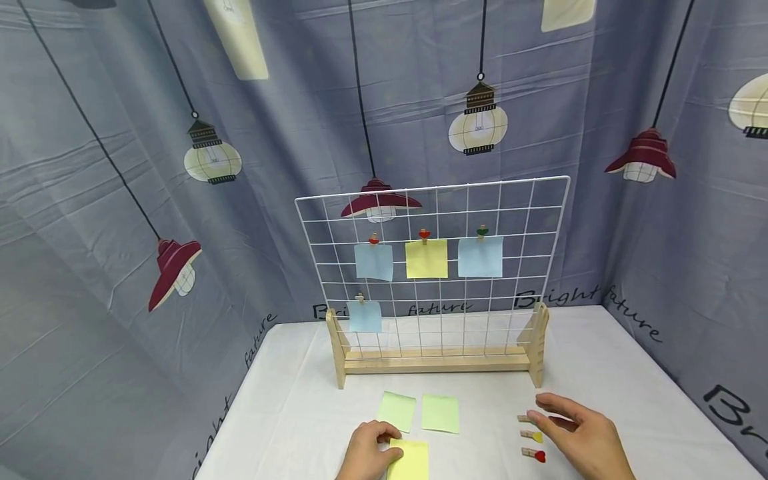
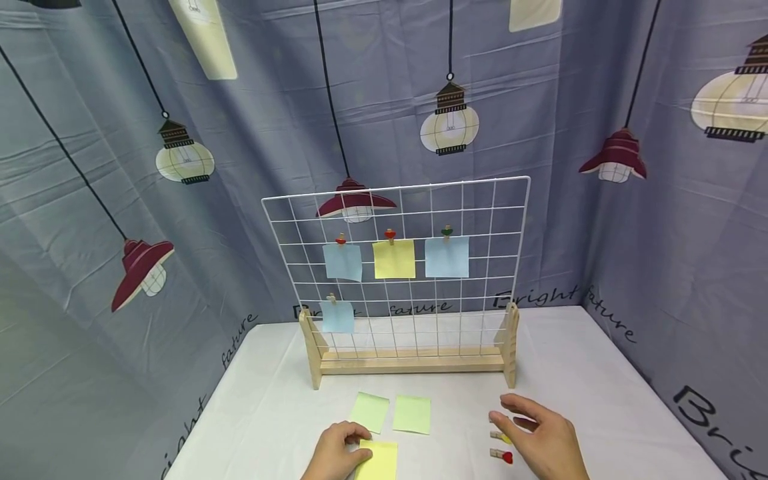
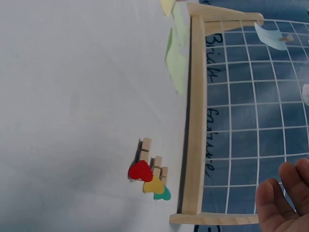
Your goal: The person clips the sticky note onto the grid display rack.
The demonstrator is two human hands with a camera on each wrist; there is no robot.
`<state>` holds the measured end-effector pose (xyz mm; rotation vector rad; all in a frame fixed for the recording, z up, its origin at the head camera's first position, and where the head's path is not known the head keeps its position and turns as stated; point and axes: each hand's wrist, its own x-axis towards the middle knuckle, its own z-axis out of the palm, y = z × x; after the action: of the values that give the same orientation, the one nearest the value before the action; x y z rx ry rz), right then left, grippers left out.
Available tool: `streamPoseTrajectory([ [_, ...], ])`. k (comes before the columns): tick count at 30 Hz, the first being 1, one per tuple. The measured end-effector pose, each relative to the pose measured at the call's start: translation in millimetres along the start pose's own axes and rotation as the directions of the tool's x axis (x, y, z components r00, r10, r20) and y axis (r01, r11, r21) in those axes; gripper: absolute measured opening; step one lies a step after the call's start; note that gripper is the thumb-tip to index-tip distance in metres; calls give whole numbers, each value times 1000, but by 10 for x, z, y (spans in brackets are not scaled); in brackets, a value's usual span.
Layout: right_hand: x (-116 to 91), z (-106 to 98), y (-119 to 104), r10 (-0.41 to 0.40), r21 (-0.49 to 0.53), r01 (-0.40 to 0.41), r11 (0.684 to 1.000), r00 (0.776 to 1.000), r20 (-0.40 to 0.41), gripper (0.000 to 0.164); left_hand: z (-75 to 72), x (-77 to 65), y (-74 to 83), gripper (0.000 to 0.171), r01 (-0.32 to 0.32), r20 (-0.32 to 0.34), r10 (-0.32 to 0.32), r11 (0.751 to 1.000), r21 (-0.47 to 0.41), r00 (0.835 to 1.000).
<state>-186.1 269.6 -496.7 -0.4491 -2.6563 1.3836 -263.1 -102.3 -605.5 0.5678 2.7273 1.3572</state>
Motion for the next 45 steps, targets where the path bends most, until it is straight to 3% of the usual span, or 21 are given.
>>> streamPoseTrajectory([
  [8,10,18,67,11,-7,-11,1000,1000,-4,77,3,5,71,16,1,-27,-2,1000,-7,1000],
  [18,27,56,146,27,-9,-27,1000,1000,3,82,-30,-4,129,11,-22,-18,20,995,-92,1000],
  [24,24,83,188,43,32,-43,999,999,-6,78,-58,-10,140,11,10,-28,-14,990,-137,999],
  [34,51,106,267,72,21,-73,997,997,22,83,-166,66,260,13,65,-89,-75,992,-112,993],
  [45,80,175,322,123,39,-124,992,992,33,87,-236,89,386,8,43,-140,-58,993,-111,988],
])
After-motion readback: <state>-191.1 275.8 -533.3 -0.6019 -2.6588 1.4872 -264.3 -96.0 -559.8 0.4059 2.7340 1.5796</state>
